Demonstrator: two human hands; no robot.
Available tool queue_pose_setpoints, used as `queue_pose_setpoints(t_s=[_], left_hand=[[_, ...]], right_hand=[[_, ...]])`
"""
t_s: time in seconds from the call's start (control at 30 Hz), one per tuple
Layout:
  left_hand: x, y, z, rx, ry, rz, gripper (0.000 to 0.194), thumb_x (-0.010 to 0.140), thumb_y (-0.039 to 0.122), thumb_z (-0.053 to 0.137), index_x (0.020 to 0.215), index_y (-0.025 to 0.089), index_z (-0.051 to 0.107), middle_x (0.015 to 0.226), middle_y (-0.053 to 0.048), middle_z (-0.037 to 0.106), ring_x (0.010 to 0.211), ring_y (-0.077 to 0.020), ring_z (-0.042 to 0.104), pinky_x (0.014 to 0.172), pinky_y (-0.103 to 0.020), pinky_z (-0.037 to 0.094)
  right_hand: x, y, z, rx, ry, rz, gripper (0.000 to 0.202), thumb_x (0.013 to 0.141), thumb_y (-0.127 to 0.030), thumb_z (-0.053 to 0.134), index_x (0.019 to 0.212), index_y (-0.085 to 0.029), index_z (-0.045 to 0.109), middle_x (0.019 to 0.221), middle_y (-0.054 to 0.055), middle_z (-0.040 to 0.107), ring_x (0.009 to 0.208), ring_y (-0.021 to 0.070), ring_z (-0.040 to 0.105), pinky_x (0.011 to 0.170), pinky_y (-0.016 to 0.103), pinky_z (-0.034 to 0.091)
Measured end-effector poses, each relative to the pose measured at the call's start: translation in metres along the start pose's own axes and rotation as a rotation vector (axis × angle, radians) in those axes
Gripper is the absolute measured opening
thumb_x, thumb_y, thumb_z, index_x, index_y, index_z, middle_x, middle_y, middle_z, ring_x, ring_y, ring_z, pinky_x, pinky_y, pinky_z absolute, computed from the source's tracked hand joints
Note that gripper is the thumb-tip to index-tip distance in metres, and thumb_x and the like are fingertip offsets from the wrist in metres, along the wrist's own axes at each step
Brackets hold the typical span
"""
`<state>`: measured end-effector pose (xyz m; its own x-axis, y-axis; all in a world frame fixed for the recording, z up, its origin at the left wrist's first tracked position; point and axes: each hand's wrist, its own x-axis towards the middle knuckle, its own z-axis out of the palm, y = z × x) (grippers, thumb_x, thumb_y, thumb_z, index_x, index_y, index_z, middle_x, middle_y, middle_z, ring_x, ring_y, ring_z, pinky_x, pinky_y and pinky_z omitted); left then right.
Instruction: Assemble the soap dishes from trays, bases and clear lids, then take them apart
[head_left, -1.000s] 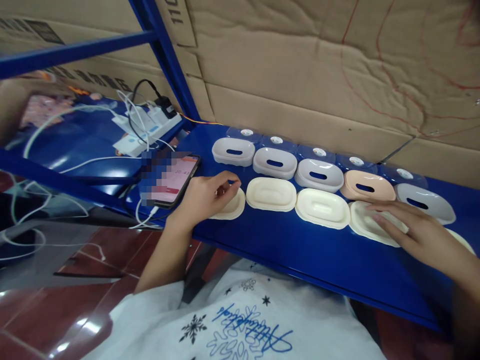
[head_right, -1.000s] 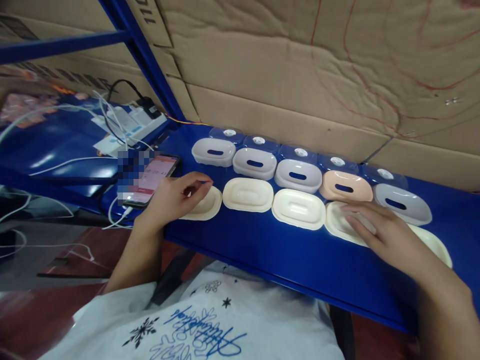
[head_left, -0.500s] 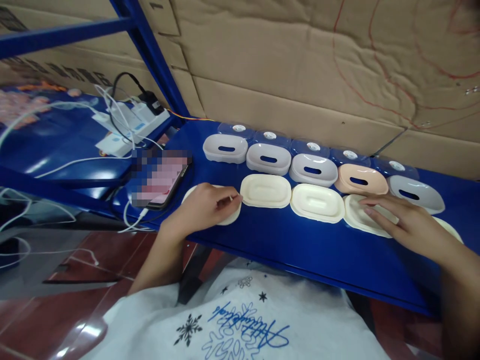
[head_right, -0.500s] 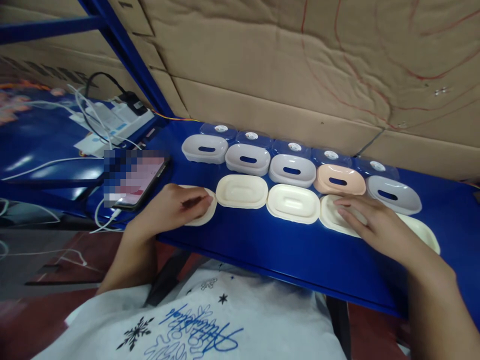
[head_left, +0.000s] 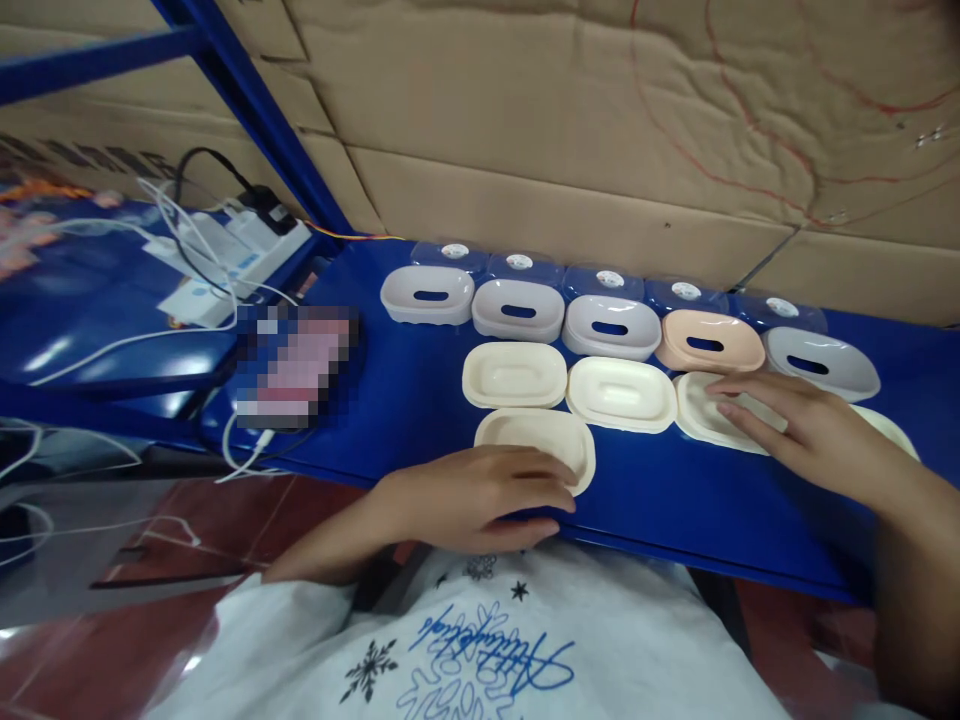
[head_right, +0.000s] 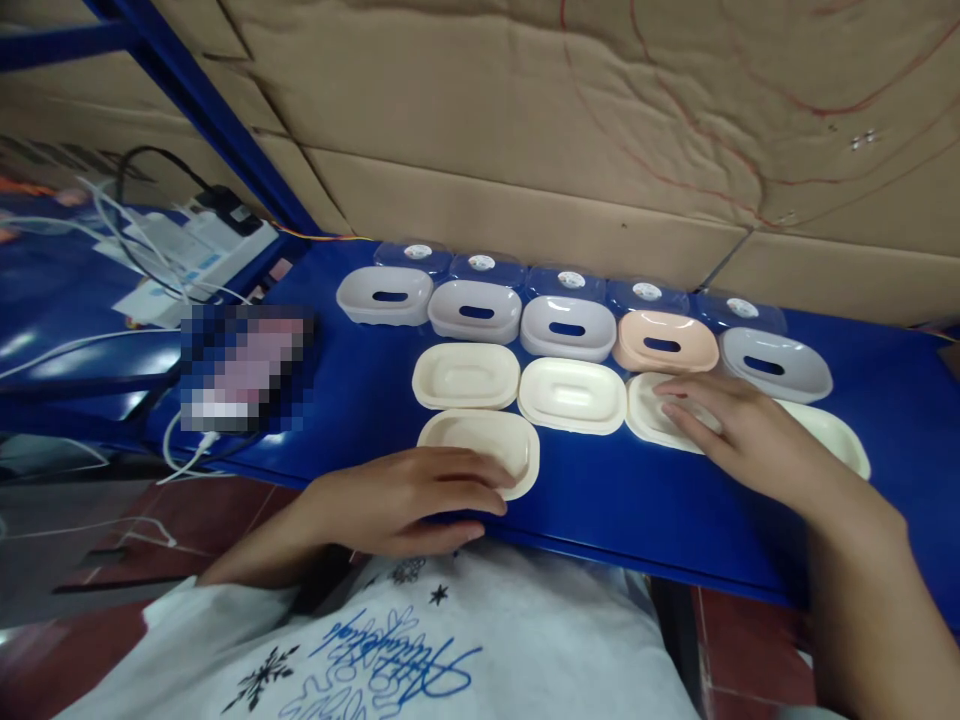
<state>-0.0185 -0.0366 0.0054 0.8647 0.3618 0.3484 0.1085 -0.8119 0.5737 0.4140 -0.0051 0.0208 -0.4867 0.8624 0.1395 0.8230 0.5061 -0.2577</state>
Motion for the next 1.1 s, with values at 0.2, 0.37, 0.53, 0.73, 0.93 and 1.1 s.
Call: queue_pose_setpoints(t_s=[0.2,0.37,0.53,0.73,0.93,1.1], left_hand=[[-0.002,-0.013,0.003,0.442,0.164,-0.012,0.015,0.114,0.024,0.060,0.121,0.016,0.071,0.120,-0.012,0.081,0.110,-0.0261,0.077,0.101,-0.043,0.060],[0.001,-0.015,0.007,0.698,0.067,-0.114,0.021,0.116,0.031,0.058,0.115,0.016,0.072,0.115,-0.011,0.078,0.105,-0.0270,0.075,0.097,-0.043,0.054],[0.003,-0.014,0.012,0.591,0.057,-0.049,0.040,0.115,0.053,0.059,0.110,0.016,0.073,0.106,-0.009,0.078,0.100,-0.0258,0.073,0.100,-0.042,0.051],[0.001,-0.017,0.013,0.509,0.055,-0.057,0.049,0.109,0.064,0.067,0.124,0.017,0.071,0.117,-0.011,0.078,0.111,-0.0290,0.072,0.118,-0.049,0.041],[-0.003,-0.020,0.016,0.482,0.046,-0.072,0.054,0.108,0.063,0.067,0.133,0.016,0.067,0.127,-0.013,0.075,0.119,-0.0309,0.069,0.116,-0.047,0.044],[-0.005,-0.020,0.018,0.490,0.042,-0.083,0.055,0.105,0.057,0.074,0.138,0.014,0.065,0.130,-0.015,0.074,0.123,-0.0328,0.068,0.117,-0.049,0.045]], right_hand=[[0.002,0.005,0.001,-0.034,0.009,-0.037,0.025,0.112,-0.039,0.056,0.130,-0.030,0.072,0.132,0.010,0.082,0.123,0.0311,0.079,0.108,0.050,0.062],[0.014,-0.015,0.006,-0.061,0.173,-0.193,0.024,0.109,-0.025,0.058,0.128,-0.030,0.071,0.127,0.009,0.082,0.120,0.0306,0.078,0.101,0.050,0.063],[0.057,-0.069,0.002,-0.163,0.173,-0.642,0.033,0.103,-0.015,0.067,0.132,-0.030,0.070,0.121,0.007,0.083,0.108,0.0279,0.080,0.093,0.047,0.063],[0.165,-0.145,-0.010,-0.406,0.139,-0.767,0.027,0.111,-0.026,0.056,0.132,-0.025,0.073,0.129,0.011,0.080,0.119,0.0319,0.073,0.099,0.050,0.056],[0.291,-0.188,0.032,-0.452,0.039,-0.708,0.042,0.114,-0.043,0.060,0.145,-0.015,0.062,0.145,0.016,0.067,0.134,0.0371,0.066,0.111,0.053,0.046],[0.347,-0.194,0.085,-0.285,-0.033,-0.664,0.078,0.102,-0.061,0.075,0.162,-0.020,0.047,0.162,0.020,0.055,0.139,0.0428,0.062,0.112,0.058,0.046]])
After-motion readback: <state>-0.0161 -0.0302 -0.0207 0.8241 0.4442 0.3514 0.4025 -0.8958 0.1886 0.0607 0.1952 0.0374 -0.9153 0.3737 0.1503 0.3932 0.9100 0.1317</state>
